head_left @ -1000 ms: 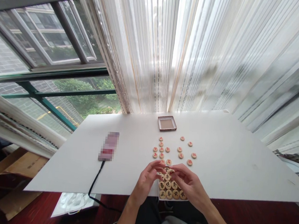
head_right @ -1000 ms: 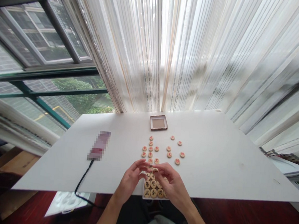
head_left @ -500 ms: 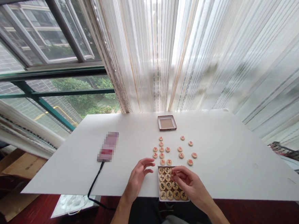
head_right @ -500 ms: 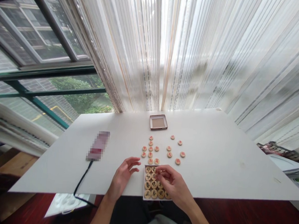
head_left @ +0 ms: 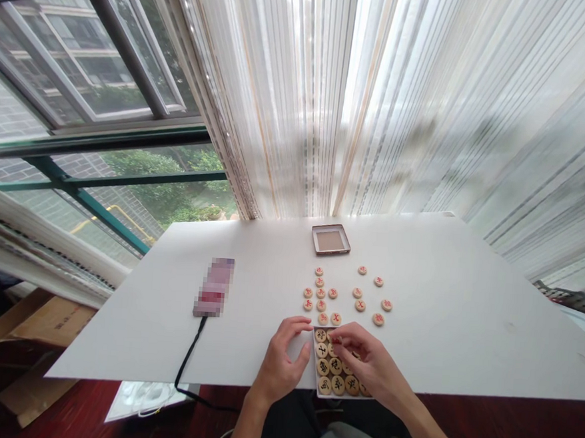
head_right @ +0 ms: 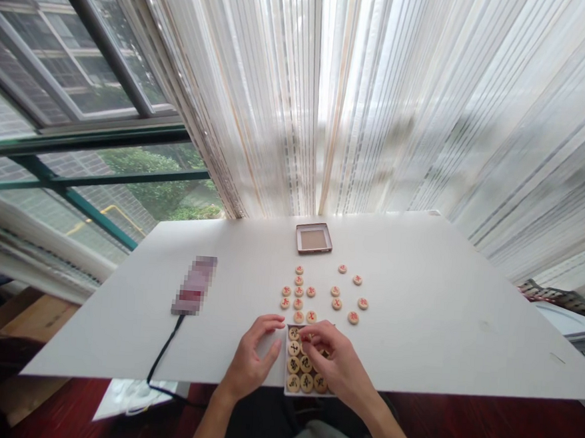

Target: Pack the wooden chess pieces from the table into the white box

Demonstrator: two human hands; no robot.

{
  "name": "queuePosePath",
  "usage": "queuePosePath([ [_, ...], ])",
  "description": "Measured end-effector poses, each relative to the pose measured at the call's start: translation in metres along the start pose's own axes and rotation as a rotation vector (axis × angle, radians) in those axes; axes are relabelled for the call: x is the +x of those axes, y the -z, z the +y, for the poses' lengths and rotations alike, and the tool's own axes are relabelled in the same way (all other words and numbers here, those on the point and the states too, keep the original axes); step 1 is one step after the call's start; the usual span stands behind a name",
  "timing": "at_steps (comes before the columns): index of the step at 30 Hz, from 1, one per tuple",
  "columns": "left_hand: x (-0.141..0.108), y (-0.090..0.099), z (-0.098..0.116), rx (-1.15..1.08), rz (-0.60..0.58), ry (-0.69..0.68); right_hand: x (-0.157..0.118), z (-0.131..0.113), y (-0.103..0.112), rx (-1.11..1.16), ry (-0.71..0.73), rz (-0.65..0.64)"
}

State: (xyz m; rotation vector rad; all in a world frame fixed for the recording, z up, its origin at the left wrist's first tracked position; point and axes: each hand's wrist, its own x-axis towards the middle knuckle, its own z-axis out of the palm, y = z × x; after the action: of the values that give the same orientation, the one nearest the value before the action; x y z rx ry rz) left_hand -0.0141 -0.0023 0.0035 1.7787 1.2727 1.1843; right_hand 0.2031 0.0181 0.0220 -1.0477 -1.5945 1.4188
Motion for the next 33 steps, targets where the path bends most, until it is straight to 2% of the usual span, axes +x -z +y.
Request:
queuePosePath([
  [7, 0.000, -0.001, -0.001, -0.002, 0.013, 0.020, 0.001, -0.003, -0.004, 0.148, -0.021, -0.033],
  [15, 0.000, -0.002, -0.002, -0.002, 0.035, 0.038, 0.000, -0.003, -0.006, 0.021, 0.029, -0.016],
  [20, -0.002, -0.003, -0.002, 0.006, 0.048, 0.020, 0.000, 0.000, -0.011, 0.057, -0.003, 0.008],
  [33, 0.006, -0.013, 0.015, 0.021, 0.014, -0.025, 0.001, 0.001, -0.008, 0.225, -0.074, -0.004],
])
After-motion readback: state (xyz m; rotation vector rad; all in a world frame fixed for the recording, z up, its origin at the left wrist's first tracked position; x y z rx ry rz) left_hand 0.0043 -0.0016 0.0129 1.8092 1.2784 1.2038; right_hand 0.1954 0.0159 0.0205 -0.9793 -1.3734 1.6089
